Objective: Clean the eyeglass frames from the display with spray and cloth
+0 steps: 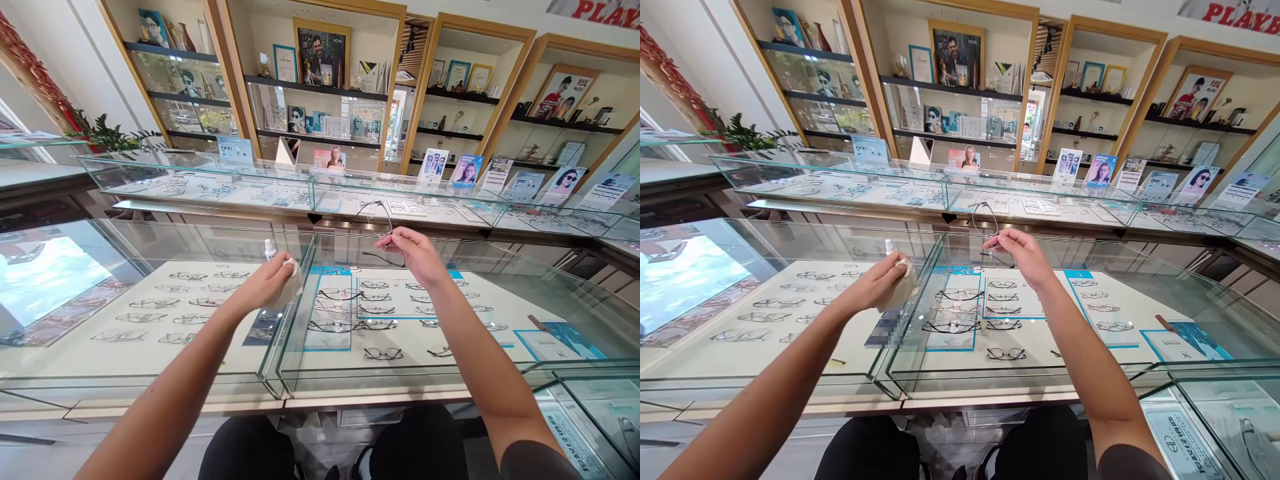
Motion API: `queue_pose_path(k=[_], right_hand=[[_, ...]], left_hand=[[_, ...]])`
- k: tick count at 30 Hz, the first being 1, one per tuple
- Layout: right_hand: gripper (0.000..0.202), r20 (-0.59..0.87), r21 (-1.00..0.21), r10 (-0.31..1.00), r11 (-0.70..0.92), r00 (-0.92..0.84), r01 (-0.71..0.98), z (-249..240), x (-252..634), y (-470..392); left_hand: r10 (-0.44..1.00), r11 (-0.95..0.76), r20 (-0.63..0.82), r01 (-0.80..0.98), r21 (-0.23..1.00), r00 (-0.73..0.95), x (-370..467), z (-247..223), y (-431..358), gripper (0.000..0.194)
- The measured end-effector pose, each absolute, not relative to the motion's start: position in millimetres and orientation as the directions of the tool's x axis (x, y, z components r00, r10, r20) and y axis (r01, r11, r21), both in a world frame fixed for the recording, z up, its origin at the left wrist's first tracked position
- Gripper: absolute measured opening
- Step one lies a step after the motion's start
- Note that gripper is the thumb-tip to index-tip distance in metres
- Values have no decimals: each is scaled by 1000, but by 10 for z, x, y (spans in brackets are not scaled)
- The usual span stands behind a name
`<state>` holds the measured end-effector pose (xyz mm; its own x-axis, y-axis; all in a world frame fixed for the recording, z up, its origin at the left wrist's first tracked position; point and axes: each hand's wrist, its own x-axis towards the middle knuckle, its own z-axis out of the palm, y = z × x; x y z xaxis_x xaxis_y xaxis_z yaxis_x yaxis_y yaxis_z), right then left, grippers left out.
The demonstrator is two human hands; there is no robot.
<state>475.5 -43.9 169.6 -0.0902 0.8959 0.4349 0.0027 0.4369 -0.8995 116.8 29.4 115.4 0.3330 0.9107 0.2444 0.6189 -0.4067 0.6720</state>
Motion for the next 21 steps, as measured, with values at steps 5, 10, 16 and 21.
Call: queue_pose_path(k=[5,10,16,21], right_hand=[[26,398,-846,888,452,-231,283,2001,5006,-511],[25,347,-790,880,461,-325,405,2291,5118,-526],[26,343,-763,878,468,-335,445,2431,5020,-579],[25,445,-722,846,533,-295,440,2513,4801,-694]], left_hand=[[894,-445,158,870,213,419,660,918,484,26],[825,-463,398,884,71,400,871,1271,349,29],[300,-761,910,647,47,287,1835,1962,-86,39],[157,-872,943,489,-7,292,2329,2133,-113,76]])
